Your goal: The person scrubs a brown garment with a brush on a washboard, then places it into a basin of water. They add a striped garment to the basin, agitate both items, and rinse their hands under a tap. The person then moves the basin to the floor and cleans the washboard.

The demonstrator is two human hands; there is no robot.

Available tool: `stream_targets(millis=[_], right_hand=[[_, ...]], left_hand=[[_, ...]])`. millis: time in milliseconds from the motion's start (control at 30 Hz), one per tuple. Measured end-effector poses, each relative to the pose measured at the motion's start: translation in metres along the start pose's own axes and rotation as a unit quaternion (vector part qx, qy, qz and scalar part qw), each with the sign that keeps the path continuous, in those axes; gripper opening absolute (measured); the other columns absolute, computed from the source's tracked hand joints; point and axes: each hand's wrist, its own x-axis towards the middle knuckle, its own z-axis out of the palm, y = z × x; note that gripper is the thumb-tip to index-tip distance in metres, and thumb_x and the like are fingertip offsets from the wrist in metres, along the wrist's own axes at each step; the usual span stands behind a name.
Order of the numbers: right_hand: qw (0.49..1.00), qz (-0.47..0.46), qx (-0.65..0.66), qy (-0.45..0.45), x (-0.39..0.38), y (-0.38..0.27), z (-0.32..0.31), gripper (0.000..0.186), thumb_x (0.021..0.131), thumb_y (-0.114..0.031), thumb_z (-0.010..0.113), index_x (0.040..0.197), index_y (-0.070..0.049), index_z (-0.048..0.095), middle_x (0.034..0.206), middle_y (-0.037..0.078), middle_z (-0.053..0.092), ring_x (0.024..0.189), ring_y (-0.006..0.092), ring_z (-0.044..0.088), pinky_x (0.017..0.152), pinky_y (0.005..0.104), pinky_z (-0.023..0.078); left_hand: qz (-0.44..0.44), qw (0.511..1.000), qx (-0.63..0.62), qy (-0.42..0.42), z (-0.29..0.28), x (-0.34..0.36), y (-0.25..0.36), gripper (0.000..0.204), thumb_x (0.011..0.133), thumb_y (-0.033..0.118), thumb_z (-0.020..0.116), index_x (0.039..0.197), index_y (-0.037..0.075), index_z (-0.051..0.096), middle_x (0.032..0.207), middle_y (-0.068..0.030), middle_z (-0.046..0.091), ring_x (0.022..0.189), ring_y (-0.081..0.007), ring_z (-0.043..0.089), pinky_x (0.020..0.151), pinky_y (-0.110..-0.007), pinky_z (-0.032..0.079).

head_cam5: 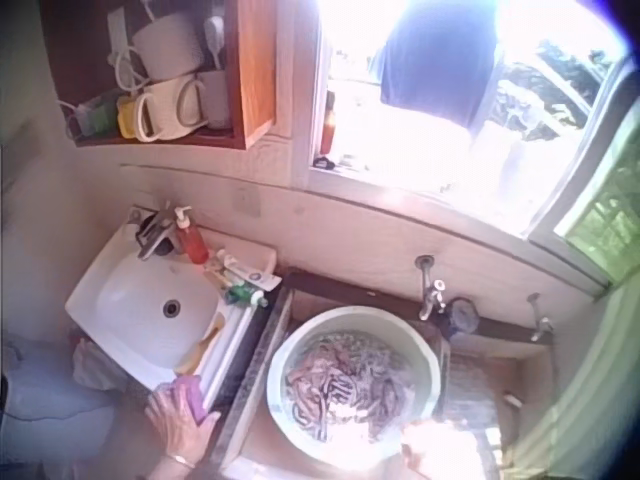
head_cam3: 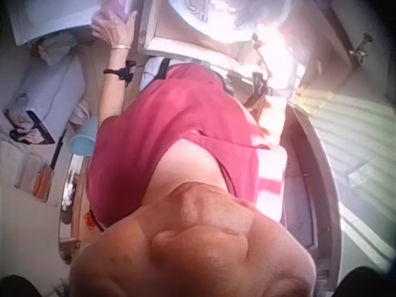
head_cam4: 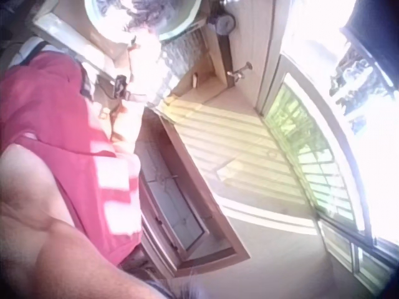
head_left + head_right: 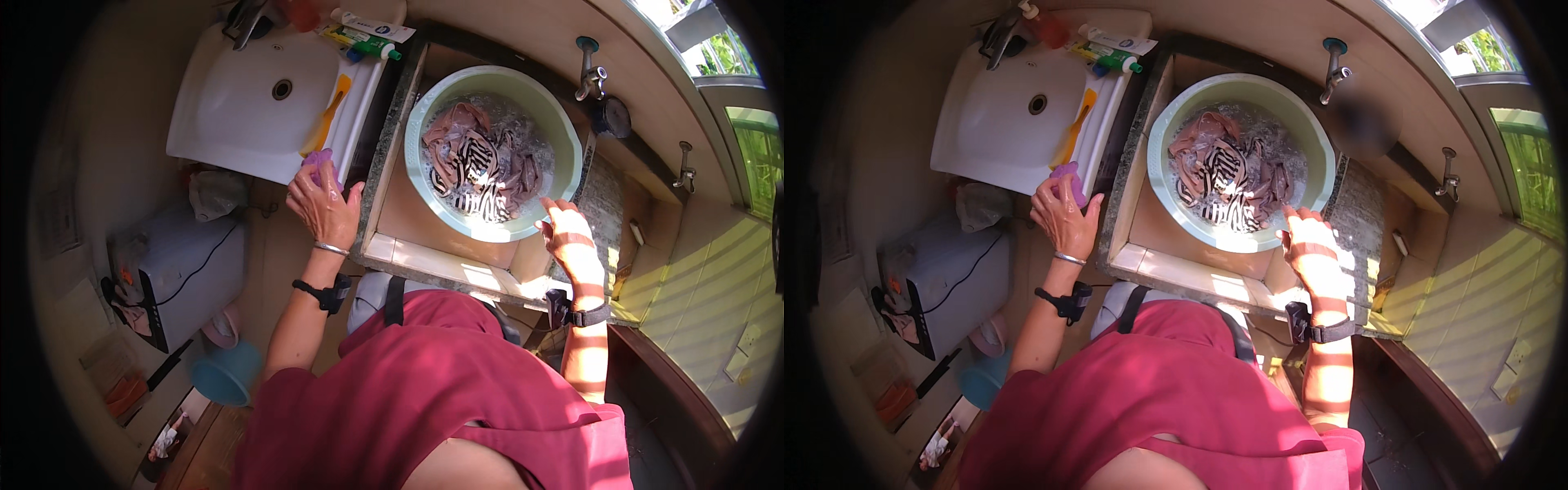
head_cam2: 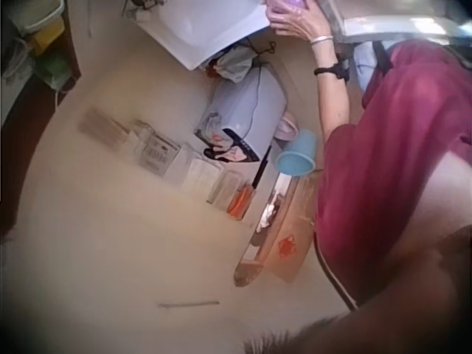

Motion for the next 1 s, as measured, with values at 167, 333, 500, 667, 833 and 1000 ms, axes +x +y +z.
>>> stream_targets(millis=[167,333,500,667,833,1000], right_hand=[[0.999,-0.05,0.011,0.017,-0.004,-0.009,-0.004,0.041,0.092,-0.017,0.075,0.131,-0.008,0.063,0.108,0.015,0.067,0.102,0.0362,0.065,0.088,0.0476,0.054],[0.985,-0.057,0.148,0.063,0.01,-0.006,-0.032,0.06,0.087,-0.015,0.078,0.143,-0.01,0.058,0.126,0.018,0.064,0.115,0.04,0.062,0.099,0.0472,0.053],[0.963,-0.138,0.11,0.204,0.053,-0.029,-0.095,0.072,0.082,-0.001,0.075,0.15,-0.017,0.057,0.147,0.014,0.055,0.13,0.039,0.052,0.116,0.051,0.041],[0.956,-0.161,0.1,0.223,0.065,0.017,-0.139,0.048,0.078,0.009,0.066,0.124,-0.005,0.07,0.112,0.013,0.068,0.109,0.0341,0.063,0.101,0.045,0.049],[0.878,0.001,0.001,0.478,0.11,0.098,-0.217,0.042,0.084,-0.003,0.064,0.125,-0.005,0.073,0.105,0.021,0.069,0.104,0.0384,0.066,0.096,0.0454,0.054],[0.899,0.106,-0.181,0.384,0.191,0.226,-0.243,0.056,0.081,-0.008,0.066,0.135,0.003,0.059,0.124,0.03,0.063,0.118,0.045,0.061,0.104,0.0497,0.049]], left_hand=[[-0.156,0.976,-0.102,-0.114,0.053,0.007,-0.054,0.063,0.081,0.019,0.084,0.134,0.008,0.052,0.121,-0.0197,0.057,0.11,-0.0446,0.059,0.095,-0.056,0.049],[-0.051,0.836,-0.522,-0.16,-0.011,0.048,0.044,0.034,0.086,-0.002,0.069,0.119,-0.002,0.059,0.111,-0.013,0.065,0.1,-0.0227,0.067,0.091,-0.037,0.056],[0.173,0.682,-0.656,-0.272,-0.055,0.071,0.17,0.03,0.089,-0.004,0.069,0.118,-0.002,0.065,0.108,-0.01,0.064,0.102,-0.0201,0.065,0.094,-0.031,0.051],[0.15,0.635,-0.701,-0.29,-0.051,0.084,0.225,0.039,0.096,-0.006,0.07,0.134,-0.001,0.06,0.125,-0.006,0.063,0.099,-0.0096,0.062,0.09,-0.025,0.055],[0.053,0.744,-0.626,-0.229,0.01,0.094,0.208,0.045,0.094,0.006,0.076,0.135,-0.002,0.061,0.124,-0.0125,0.065,0.09,-0.0131,0.067,0.072,-0.027,0.058],[-0.02,0.833,-0.501,-0.233,0.126,0.085,0.168,0.049,0.095,0.011,0.076,0.138,-0.003,0.059,0.123,-0.0106,0.07,0.091,-0.0129,0.066,0.078,-0.029,0.057]])
